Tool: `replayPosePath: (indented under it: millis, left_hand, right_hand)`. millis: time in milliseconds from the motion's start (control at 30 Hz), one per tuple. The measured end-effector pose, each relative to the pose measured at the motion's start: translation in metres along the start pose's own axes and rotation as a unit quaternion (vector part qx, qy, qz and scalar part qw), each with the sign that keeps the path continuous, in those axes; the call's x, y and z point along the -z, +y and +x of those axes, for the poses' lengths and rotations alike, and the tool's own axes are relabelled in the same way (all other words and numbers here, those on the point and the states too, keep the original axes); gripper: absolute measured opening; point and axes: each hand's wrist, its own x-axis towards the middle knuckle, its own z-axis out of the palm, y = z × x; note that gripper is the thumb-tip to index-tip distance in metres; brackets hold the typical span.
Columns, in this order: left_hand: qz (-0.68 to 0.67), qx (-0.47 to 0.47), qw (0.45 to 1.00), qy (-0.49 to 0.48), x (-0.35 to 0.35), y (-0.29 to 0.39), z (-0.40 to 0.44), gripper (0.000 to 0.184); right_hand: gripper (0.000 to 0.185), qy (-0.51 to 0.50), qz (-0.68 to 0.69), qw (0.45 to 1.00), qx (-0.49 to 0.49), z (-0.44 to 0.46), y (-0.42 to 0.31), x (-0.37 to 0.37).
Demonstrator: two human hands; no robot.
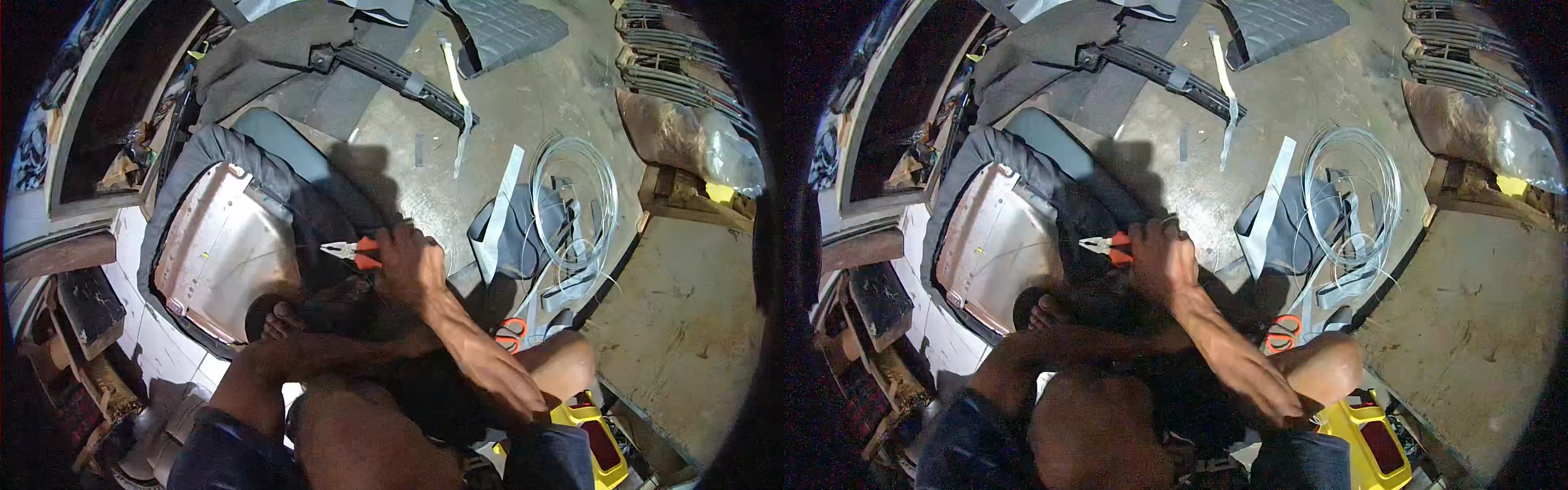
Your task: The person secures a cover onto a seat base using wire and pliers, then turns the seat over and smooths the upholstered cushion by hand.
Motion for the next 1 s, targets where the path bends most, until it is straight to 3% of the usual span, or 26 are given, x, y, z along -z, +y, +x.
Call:
replayPosePath:
  millis: [167,233,467,533,600,667,733,767,833,900,933,967,1000]
  left_hand:
    - [0.045,0.023,0.998,-0.035,0.003,-0.003,0.000,0.044]
    - [0.069,0.044,0.995,-0.056,0.011,-0.009,-0.008,0.044]
    - [0.125,0.028,0.982,-0.136,0.021,-0.031,-0.034,0.045]
    - [-0.132,0.202,0.969,-0.058,0.027,0.036,-0.067,0.042]
    - [-0.345,0.288,0.894,-0.005,0.048,0.138,-0.098,0.044]
    - [-0.412,0.207,0.887,-0.009,0.065,0.165,-0.121,0.038]
    - [-0.477,0.155,0.861,0.082,0.093,0.198,-0.137,0.037]
    - [-0.493,0.185,0.799,0.289,0.096,0.257,-0.126,0.038]
    - [-0.358,0.040,0.871,0.335,0.141,0.283,-0.126,0.042]
    - [-0.341,-0.006,0.871,0.354,0.171,0.287,-0.093,0.037]
    - [-0.317,-0.058,0.883,0.343,0.189,0.274,-0.063,0.032]
    - [-0.289,0.070,0.811,0.504,0.165,0.320,-0.027,0.022]
    - [-0.459,0.011,0.849,0.260,0.201,0.273,0.003,0.025]
  right_hand:
    - [0.049,0.016,0.032,0.999,-0.009,-0.026,0.014,0.006]
    - [0.046,0.068,0.013,0.997,-0.033,-0.049,0.038,0.011]
    - [0.036,0.066,0.085,0.979,-0.173,-0.110,0.095,0.004]
    - [0.035,0.037,0.082,0.975,-0.202,-0.126,0.107,-0.008]
    - [0.034,0.019,0.078,0.968,-0.239,-0.143,0.112,-0.032]
    - [0.036,-0.038,0.095,0.959,-0.266,-0.154,0.114,-0.052]
    - [0.041,-0.112,0.103,0.946,-0.286,-0.163,0.111,-0.055]
    - [0.043,-0.163,0.102,0.937,-0.291,-0.168,0.104,-0.049]
    - [0.044,-0.088,0.089,0.959,-0.255,-0.197,0.093,-0.080]
    - [0.052,0.111,-0.061,0.990,-0.062,-0.229,0.082,-0.125]
    - [0.057,0.056,0.019,0.995,-0.081,-0.239,0.082,-0.143]
    - [0.060,0.020,0.060,0.994,-0.088,-0.251,0.071,-0.143]
    - [0.063,-0.016,0.100,0.990,-0.097,-0.259,0.059,-0.135]
